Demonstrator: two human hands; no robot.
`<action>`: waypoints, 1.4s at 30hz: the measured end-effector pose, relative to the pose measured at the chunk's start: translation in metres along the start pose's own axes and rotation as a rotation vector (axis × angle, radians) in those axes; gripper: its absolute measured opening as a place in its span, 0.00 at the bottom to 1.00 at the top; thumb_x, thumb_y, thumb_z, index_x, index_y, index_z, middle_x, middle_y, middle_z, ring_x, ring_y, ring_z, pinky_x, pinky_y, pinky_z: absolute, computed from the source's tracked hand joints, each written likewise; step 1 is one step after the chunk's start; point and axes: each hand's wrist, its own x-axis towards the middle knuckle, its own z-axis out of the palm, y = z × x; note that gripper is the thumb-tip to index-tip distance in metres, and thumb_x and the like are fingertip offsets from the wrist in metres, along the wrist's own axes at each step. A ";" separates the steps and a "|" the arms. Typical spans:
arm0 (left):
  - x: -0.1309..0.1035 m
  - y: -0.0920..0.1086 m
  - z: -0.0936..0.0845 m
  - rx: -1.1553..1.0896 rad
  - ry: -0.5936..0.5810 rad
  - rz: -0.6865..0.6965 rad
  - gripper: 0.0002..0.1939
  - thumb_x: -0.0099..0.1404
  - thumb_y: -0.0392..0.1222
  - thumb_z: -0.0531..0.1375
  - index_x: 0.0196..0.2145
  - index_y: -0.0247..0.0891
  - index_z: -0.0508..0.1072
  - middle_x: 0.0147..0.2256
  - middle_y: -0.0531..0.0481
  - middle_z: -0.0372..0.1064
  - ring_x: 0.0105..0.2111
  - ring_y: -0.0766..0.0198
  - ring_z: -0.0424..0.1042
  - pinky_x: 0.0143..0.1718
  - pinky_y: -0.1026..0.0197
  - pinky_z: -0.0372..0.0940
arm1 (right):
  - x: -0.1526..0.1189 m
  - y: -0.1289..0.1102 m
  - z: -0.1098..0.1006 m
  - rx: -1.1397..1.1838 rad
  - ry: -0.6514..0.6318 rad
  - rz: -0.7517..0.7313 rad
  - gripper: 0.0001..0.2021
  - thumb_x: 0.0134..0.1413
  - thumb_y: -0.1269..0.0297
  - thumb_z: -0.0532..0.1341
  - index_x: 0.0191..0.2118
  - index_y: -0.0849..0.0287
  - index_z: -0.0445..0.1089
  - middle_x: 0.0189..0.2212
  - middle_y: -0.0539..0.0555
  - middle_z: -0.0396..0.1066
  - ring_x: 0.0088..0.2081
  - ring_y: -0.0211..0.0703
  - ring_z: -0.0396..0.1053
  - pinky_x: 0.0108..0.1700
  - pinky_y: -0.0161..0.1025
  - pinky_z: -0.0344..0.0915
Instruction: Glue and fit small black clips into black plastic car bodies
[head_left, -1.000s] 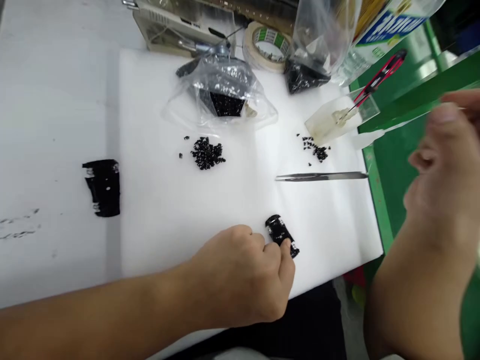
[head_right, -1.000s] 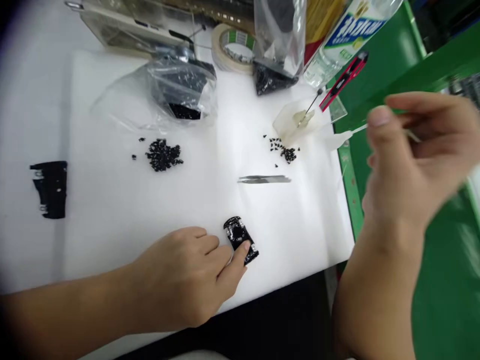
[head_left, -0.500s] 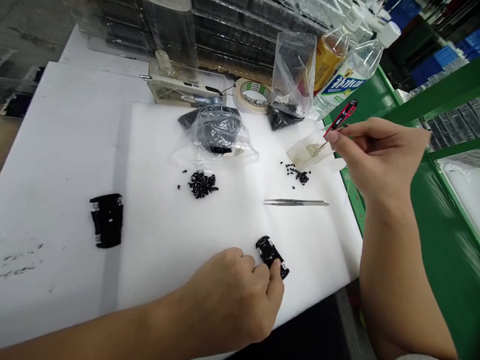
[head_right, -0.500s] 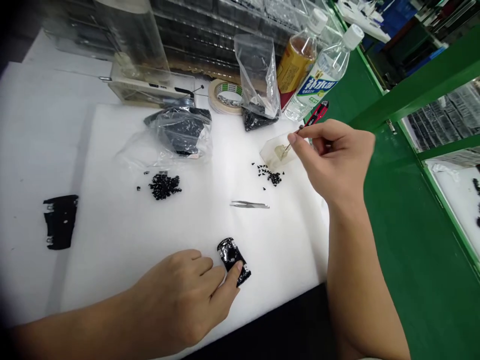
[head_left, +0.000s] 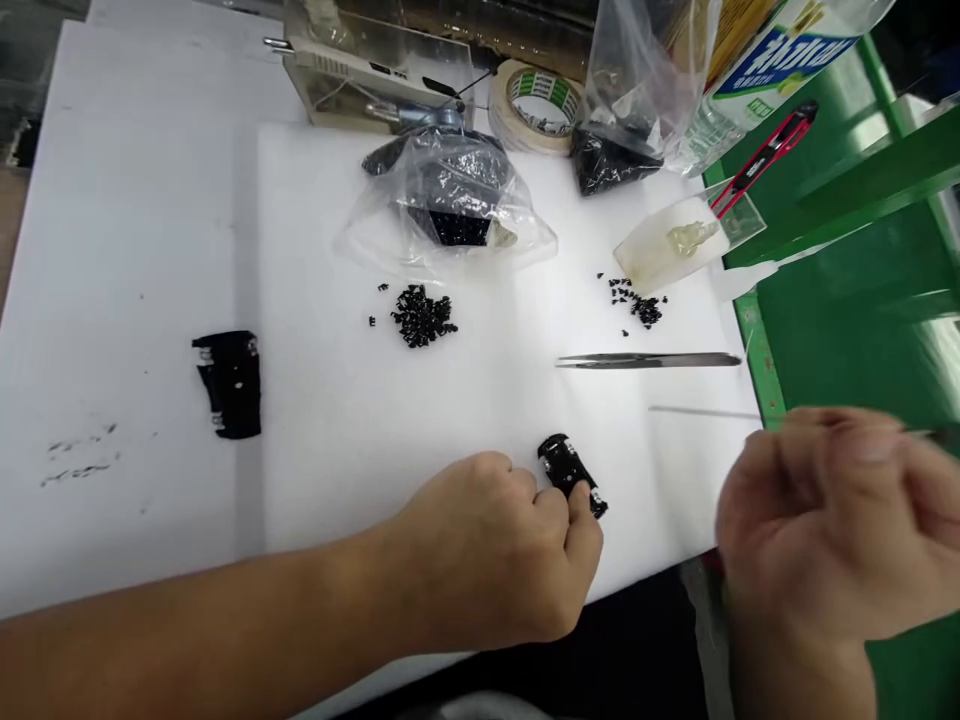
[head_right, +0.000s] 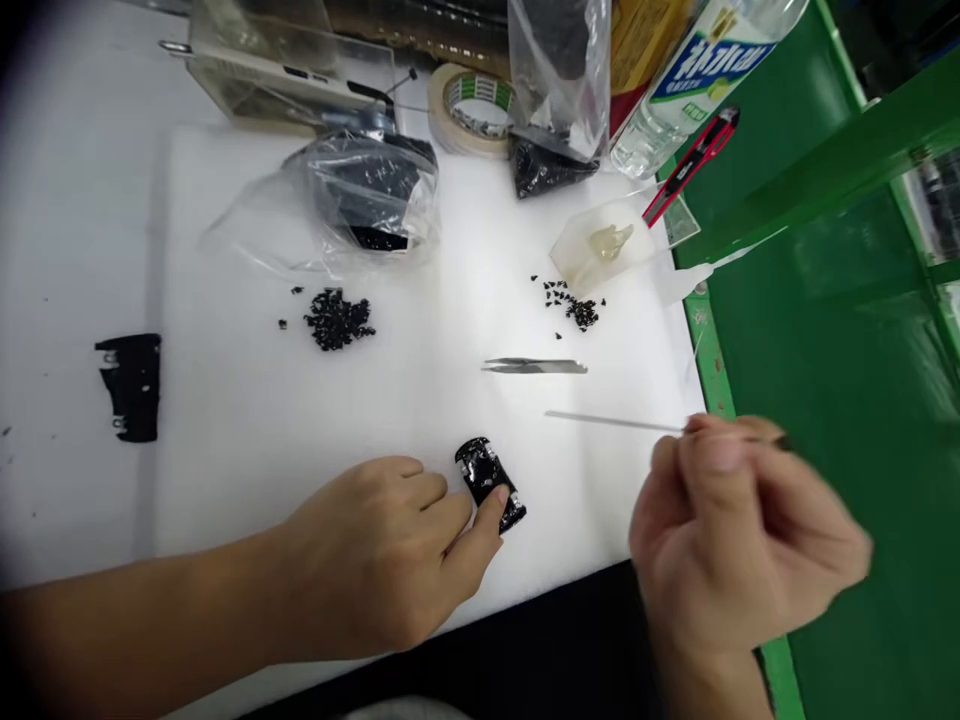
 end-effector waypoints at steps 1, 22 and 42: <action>0.000 0.000 0.000 -0.005 -0.009 -0.005 0.08 0.66 0.29 0.66 0.43 0.30 0.83 0.21 0.53 0.65 0.17 0.63 0.61 0.13 0.57 0.57 | -0.016 0.002 0.001 0.011 0.026 0.029 0.13 0.52 0.61 0.81 0.28 0.55 0.78 0.23 0.49 0.66 0.25 0.38 0.62 0.19 0.37 0.53; 0.003 0.000 -0.001 -0.023 -0.048 -0.020 0.05 0.70 0.31 0.65 0.42 0.32 0.83 0.21 0.54 0.66 0.18 0.60 0.65 0.13 0.54 0.61 | -0.051 0.019 0.003 -0.127 -0.190 -0.039 0.05 0.59 0.68 0.77 0.39 0.51 0.85 0.21 0.45 0.64 0.29 0.43 0.73 0.32 0.44 0.75; -0.006 -0.002 0.008 -0.017 -0.028 0.001 0.19 0.63 0.32 0.68 0.52 0.25 0.80 0.24 0.52 0.68 0.20 0.61 0.66 0.16 0.57 0.62 | 0.118 0.023 0.041 -0.150 -0.082 -0.463 0.08 0.64 0.58 0.74 0.36 0.53 0.79 0.25 0.49 0.67 0.24 0.39 0.60 0.29 0.44 0.61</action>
